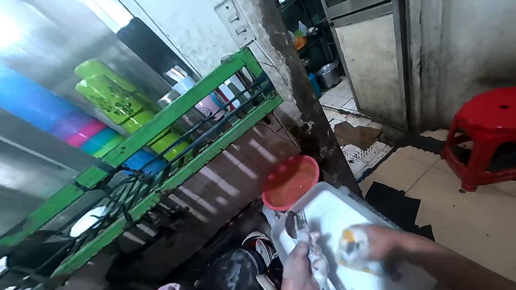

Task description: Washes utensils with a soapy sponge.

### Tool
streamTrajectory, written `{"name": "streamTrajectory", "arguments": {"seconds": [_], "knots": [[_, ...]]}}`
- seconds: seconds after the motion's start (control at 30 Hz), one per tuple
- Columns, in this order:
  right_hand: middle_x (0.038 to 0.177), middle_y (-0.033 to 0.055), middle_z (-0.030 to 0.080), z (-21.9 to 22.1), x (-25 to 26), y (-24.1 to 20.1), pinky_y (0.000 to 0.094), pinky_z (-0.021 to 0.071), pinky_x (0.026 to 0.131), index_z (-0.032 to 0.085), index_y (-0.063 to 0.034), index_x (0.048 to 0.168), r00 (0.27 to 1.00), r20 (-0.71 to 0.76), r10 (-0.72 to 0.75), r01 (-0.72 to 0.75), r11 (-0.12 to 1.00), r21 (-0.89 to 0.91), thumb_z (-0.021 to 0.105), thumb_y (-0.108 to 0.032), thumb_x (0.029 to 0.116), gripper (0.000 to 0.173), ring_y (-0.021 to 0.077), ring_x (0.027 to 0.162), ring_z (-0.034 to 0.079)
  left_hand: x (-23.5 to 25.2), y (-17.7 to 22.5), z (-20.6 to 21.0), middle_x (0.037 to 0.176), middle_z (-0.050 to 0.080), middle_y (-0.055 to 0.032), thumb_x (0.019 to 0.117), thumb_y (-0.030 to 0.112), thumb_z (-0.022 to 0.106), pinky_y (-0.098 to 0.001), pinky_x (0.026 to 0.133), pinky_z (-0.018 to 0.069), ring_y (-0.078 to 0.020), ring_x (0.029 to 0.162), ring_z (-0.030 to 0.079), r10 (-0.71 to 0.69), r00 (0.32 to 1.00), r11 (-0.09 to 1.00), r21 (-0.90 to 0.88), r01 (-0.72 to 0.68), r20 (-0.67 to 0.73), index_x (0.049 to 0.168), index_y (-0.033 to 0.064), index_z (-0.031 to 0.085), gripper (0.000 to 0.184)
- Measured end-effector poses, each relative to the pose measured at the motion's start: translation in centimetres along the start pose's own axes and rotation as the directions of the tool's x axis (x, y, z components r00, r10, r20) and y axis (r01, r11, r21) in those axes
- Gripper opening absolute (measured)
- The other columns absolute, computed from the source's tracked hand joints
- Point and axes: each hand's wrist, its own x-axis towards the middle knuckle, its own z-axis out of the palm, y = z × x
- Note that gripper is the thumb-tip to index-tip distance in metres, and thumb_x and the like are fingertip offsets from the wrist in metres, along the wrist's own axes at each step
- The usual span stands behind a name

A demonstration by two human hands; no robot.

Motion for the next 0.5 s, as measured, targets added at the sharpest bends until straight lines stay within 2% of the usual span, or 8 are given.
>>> {"name": "streamTrajectory", "arguments": {"seconds": [0.07, 0.2, 0.23, 0.27, 0.33, 0.4, 0.43, 0.5], "knots": [[0.107, 0.0129, 0.069, -0.5, -0.1, -1.2, 0.0431, 0.0557, 0.088, 0.062, -0.0065, 0.127, 0.985, -0.167, 0.051, -0.002, 0.959, 0.284, 0.079, -0.017, 0.0898, 0.042, 0.0220, 0.095, 0.068, 3.7, -3.9, -3.2, 0.061, 0.052, -0.0026, 0.1106, 0.014, 0.031, -0.0191, 0.040, 0.0453, -0.0068, 0.044, 0.051, -0.047, 0.998, 0.990, -0.134, 0.054, 0.050, 0.099, -0.0011, 0.051, 0.028], [0.097, 0.0101, 0.069, 0.1, -0.9, -2.3, 0.0309, 0.0568, 0.074, 0.066, 0.0001, 0.116, 0.897, -0.409, -0.168, 0.350, 0.836, 0.422, 0.078, -0.009, 0.0866, 0.033, 0.0136, 0.083, 0.067, 3.5, -4.5, -1.6, 0.064, 0.055, -0.0046, 0.1100, 0.013, 0.038, -0.0218, 0.041, 0.0492, -0.0097, 0.045, 0.054, -0.155, 0.988, 0.987, 0.037, 0.156, -0.027, 0.100, -0.0009, 0.052, 0.022], [0.089, 0.0140, 0.065, 0.5, -2.9, -5.9, 0.0283, 0.0533, 0.068, 0.064, 0.0076, 0.105, 0.851, -0.514, -0.107, 0.406, 0.755, 0.515, 0.072, 0.006, 0.0839, 0.023, 0.0145, 0.077, 0.063, 3.5, -4.3, -1.5, 0.068, 0.057, -0.0063, 0.1103, 0.014, 0.042, -0.0225, 0.043, 0.0512, -0.0106, 0.048, 0.056, -0.143, 0.989, 0.988, 0.056, 0.145, -0.043, 0.105, -0.0026, 0.053, 0.021], [0.080, 0.0129, 0.057, 0.9, -5.7, -13.1, 0.0266, 0.0434, 0.065, 0.058, 0.0089, 0.091, 0.775, -0.581, 0.250, 0.264, 0.707, 0.656, 0.061, 0.018, 0.0791, 0.015, 0.0134, 0.070, 0.051, 3.5, -4.1, -1.5, 0.072, 0.060, -0.0078, 0.1101, 0.015, 0.043, -0.0229, 0.045, 0.0522, -0.0112, 0.050, 0.058, -0.116, 0.991, 0.990, 0.071, 0.121, -0.074, 0.109, -0.0036, 0.054, 0.021], [0.071, 0.0071, 0.051, 2.0, -7.5, -19.0, 0.0203, 0.0370, 0.057, 0.055, 0.0088, 0.085, 0.586, -0.662, 0.467, 0.173, 0.726, 0.666, 0.055, 0.016, 0.0778, 0.010, 0.0057, 0.062, 0.044, 3.4, -4.0, -1.3, 0.072, 0.060, -0.0083, 0.1092, 0.010, 0.044, -0.0227, 0.045, 0.0519, -0.0112, 0.050, 0.058, -0.043, 0.990, 0.993, 0.107, 0.057, -0.132, 0.109, -0.0041, 0.053, 0.017], [0.075, 0.0091, 0.057, 2.5, -7.3, -17.6, 0.0209, 0.0440, 0.060, 0.059, 0.0086, 0.092, 0.695, -0.576, 0.431, 0.007, 0.796, 0.605, 0.058, 0.011, 0.0831, 0.009, 0.0064, 0.064, 0.051, 3.2, -4.3, -0.9, 0.064, 0.056, -0.0059, 0.1053, 0.000, 0.042, -0.0218, 0.043, 0.0494, -0.0097, 0.047, 0.055, 0.035, 0.982, 0.982, 0.189, 0.001, -0.186, 0.106, -0.0037, 0.052, 0.011], [0.092, 0.0171, 0.063, 2.0, -7.0, -15.4, 0.0271, 0.0481, 0.076, 0.061, 0.0117, 0.105, 0.810, -0.475, 0.344, -0.052, 0.848, 0.527, 0.060, 0.009, 0.0902, 0.016, 0.0136, 0.080, 0.057, 3.0, -4.6, -0.7, 0.064, 0.055, -0.0050, 0.1035, -0.002, 0.041, -0.0213, 0.044, 0.0478, -0.0090, 0.048, 0.054, 0.050, 0.979, 0.974, 0.225, -0.004, -0.198, 0.107, -0.0034, 0.052, 0.011], [0.113, 0.0232, 0.068, 0.6, -2.9, -5.7, 0.0425, 0.0533, 0.092, 0.062, 0.0069, 0.124, 0.930, -0.362, -0.058, 0.125, 0.978, 0.164, 0.068, -0.012, 0.0970, 0.033, 0.0266, 0.101, 0.066, 2.7, -5.2, -0.4, 0.067, 0.055, -0.0051, 0.1050, 0.000, 0.043, -0.0204, 0.044, 0.0454, -0.0081, 0.049, 0.052, 0.041, 0.979, 0.973, 0.230, 0.006, -0.199, 0.111, -0.0038, 0.053, 0.012]]}}
